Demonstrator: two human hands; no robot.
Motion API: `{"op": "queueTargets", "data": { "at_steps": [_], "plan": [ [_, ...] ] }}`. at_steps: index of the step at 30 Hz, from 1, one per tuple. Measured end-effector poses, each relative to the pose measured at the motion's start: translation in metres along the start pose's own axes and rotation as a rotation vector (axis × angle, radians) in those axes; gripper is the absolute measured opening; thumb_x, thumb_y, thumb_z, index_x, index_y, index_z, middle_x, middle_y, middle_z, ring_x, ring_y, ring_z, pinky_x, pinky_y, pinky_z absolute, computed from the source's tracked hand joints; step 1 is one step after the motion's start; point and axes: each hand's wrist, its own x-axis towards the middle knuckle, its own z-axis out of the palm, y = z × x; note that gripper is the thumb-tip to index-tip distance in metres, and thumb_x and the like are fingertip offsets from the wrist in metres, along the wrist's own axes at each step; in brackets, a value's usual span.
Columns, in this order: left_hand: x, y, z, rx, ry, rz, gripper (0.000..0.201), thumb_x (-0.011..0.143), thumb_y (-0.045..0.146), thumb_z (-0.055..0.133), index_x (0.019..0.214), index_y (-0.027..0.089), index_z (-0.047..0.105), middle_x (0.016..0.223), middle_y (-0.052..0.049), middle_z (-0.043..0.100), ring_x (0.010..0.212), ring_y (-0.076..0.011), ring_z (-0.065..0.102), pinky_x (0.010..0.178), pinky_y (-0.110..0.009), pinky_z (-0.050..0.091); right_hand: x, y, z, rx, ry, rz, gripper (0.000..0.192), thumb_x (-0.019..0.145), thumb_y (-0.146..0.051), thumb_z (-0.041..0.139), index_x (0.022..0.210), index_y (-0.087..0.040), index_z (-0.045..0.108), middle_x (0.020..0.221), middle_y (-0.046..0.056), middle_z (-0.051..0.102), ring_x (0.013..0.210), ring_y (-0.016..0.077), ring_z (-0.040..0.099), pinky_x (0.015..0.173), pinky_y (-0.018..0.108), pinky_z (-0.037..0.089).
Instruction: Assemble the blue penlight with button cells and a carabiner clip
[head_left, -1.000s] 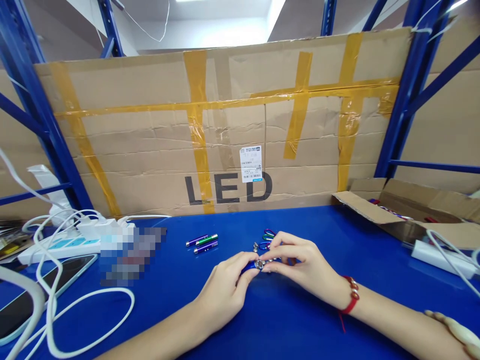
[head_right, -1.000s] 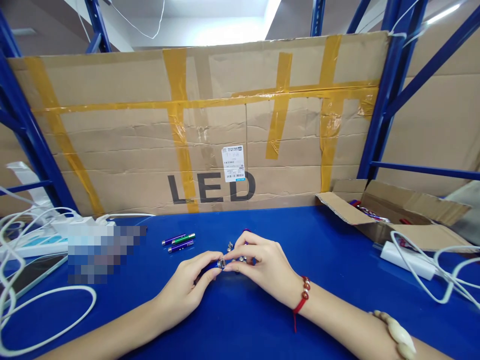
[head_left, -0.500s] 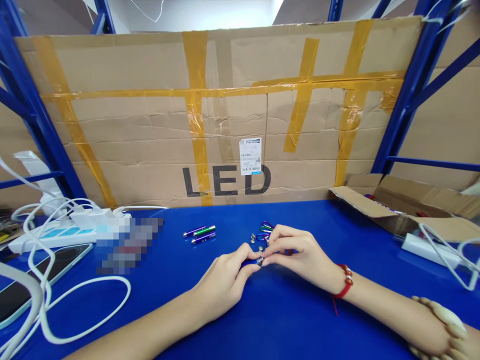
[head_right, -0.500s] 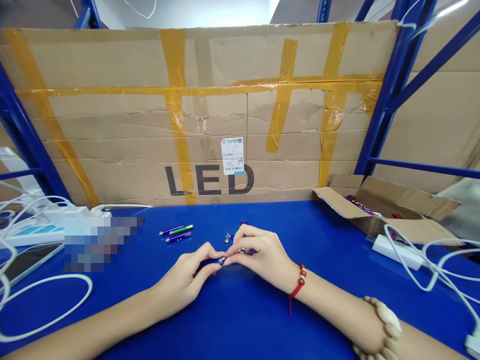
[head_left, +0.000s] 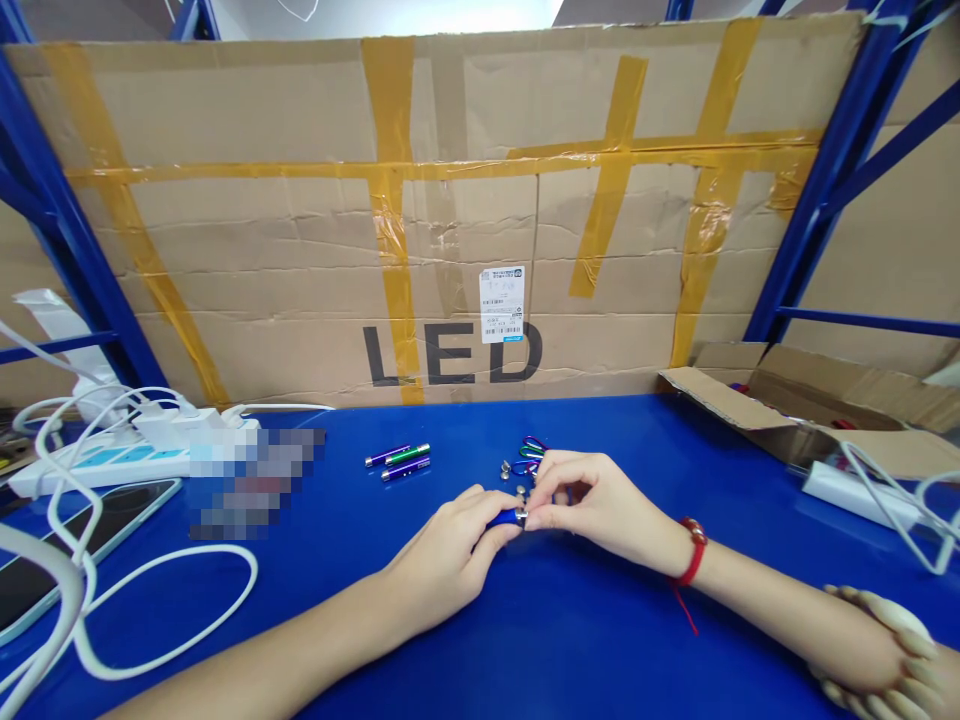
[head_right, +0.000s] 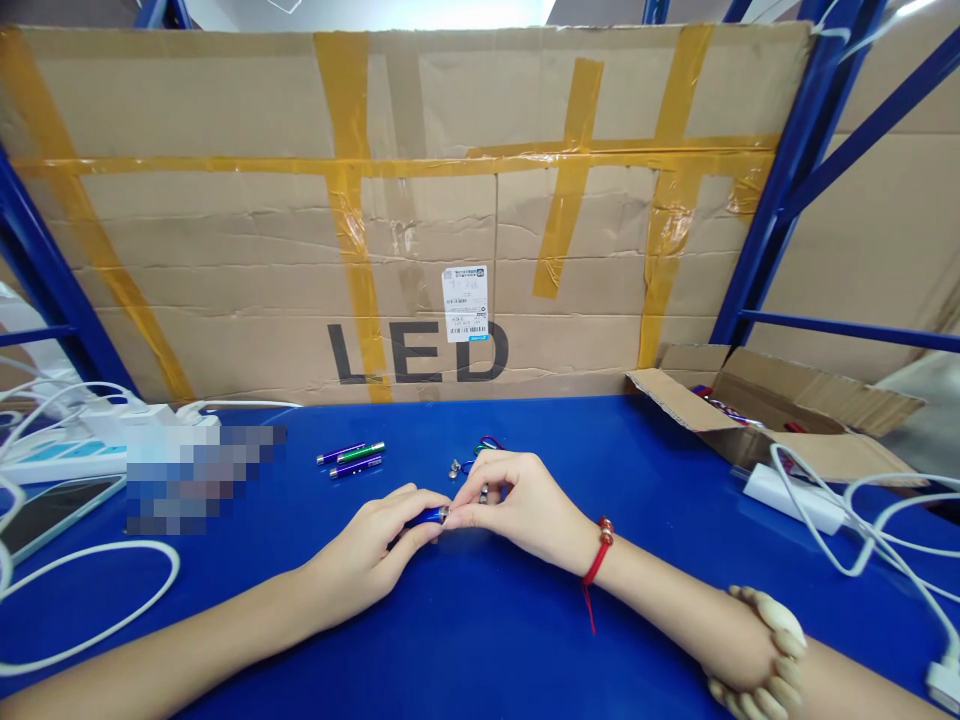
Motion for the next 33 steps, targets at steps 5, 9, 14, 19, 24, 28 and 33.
{"op": "queueTargets", "data": {
  "at_steps": [5, 9, 14, 19, 24, 28, 33],
  "plan": [
    [-0.003, 0.001, -0.001, 0.069, -0.043, 0.096, 0.023, 0.092, 0.018, 0.035, 0.103, 0.018, 0.056, 0.083, -0.004, 0.058, 0.082, -0.0163, 0.053, 0.072, -0.026, 0.043, 0.001, 0.004, -0.001, 0.113, -0.097, 0.18, 0.033, 0.057, -0.045, 0.077, 0.057, -0.014, 0.068, 0.062, 0.003, 0.058, 0.055, 0.0101, 0.047, 0.048, 0.022, 0.033],
    [-0.005, 0.002, 0.001, 0.058, -0.01, 0.136, 0.019, 0.092, 0.017, 0.036, 0.104, 0.019, 0.051, 0.09, -0.003, 0.059, 0.084, -0.0151, 0.056, 0.074, -0.024, 0.044, 0.0, 0.005, 0.0, 0.145, -0.111, 0.261, 0.037, 0.051, -0.045, 0.08, 0.053, -0.012, 0.065, 0.058, 0.002, 0.056, 0.053, 0.0096, 0.045, 0.048, 0.022, 0.032],
    [-0.005, -0.001, 0.005, 0.096, 0.057, 0.255, 0.011, 0.091, 0.016, 0.037, 0.092, 0.016, 0.047, 0.085, -0.005, 0.059, 0.08, -0.0166, 0.058, 0.069, -0.025, 0.046, -0.002, 0.008, 0.002, 0.181, -0.168, 0.309, 0.04, 0.053, -0.047, 0.078, 0.052, -0.01, 0.063, 0.052, -0.001, 0.048, 0.044, 0.0056, 0.037, 0.041, 0.02, 0.026],
    [-0.006, -0.003, 0.004, 0.155, 0.061, 0.32, 0.015, 0.092, 0.015, 0.033, 0.089, 0.014, 0.048, 0.08, -0.007, 0.058, 0.074, -0.0178, 0.056, 0.067, -0.027, 0.046, -0.004, 0.006, 0.003, 0.179, -0.212, 0.298, 0.037, 0.06, -0.045, 0.075, 0.057, -0.009, 0.065, 0.055, 0.0, 0.05, 0.042, 0.0052, 0.041, 0.039, 0.018, 0.03],
    [-0.005, 0.001, 0.002, 0.039, 0.018, 0.189, 0.02, 0.091, 0.015, 0.035, 0.102, 0.02, 0.051, 0.094, -0.004, 0.061, 0.086, -0.0159, 0.057, 0.077, -0.025, 0.045, -0.003, 0.006, 0.006, 0.107, -0.181, 0.281, 0.034, 0.067, -0.042, 0.071, 0.057, -0.01, 0.066, 0.054, 0.0, 0.051, 0.042, 0.0045, 0.04, 0.039, 0.017, 0.03],
    [-0.003, 0.003, 0.002, -0.043, 0.025, 0.009, 0.017, 0.089, 0.017, 0.038, 0.099, 0.021, 0.052, 0.096, -0.002, 0.061, 0.088, -0.015, 0.057, 0.077, -0.024, 0.043, -0.002, 0.009, 0.009, 0.07, -0.106, 0.311, 0.037, 0.068, -0.046, 0.069, 0.055, -0.011, 0.063, 0.054, 0.0, 0.052, 0.042, 0.0055, 0.04, 0.039, 0.018, 0.029],
    [0.0, 0.006, -0.001, -0.077, 0.046, -0.057, 0.016, 0.09, 0.019, 0.036, 0.098, 0.02, 0.049, 0.09, -0.002, 0.061, 0.081, -0.0147, 0.057, 0.072, -0.024, 0.042, -0.003, 0.006, 0.004, -0.145, 0.12, 0.016, 0.029, 0.067, -0.043, 0.073, 0.075, -0.016, 0.068, 0.07, 0.001, 0.058, 0.053, 0.0074, 0.047, 0.05, 0.019, 0.038]
  ]
}}
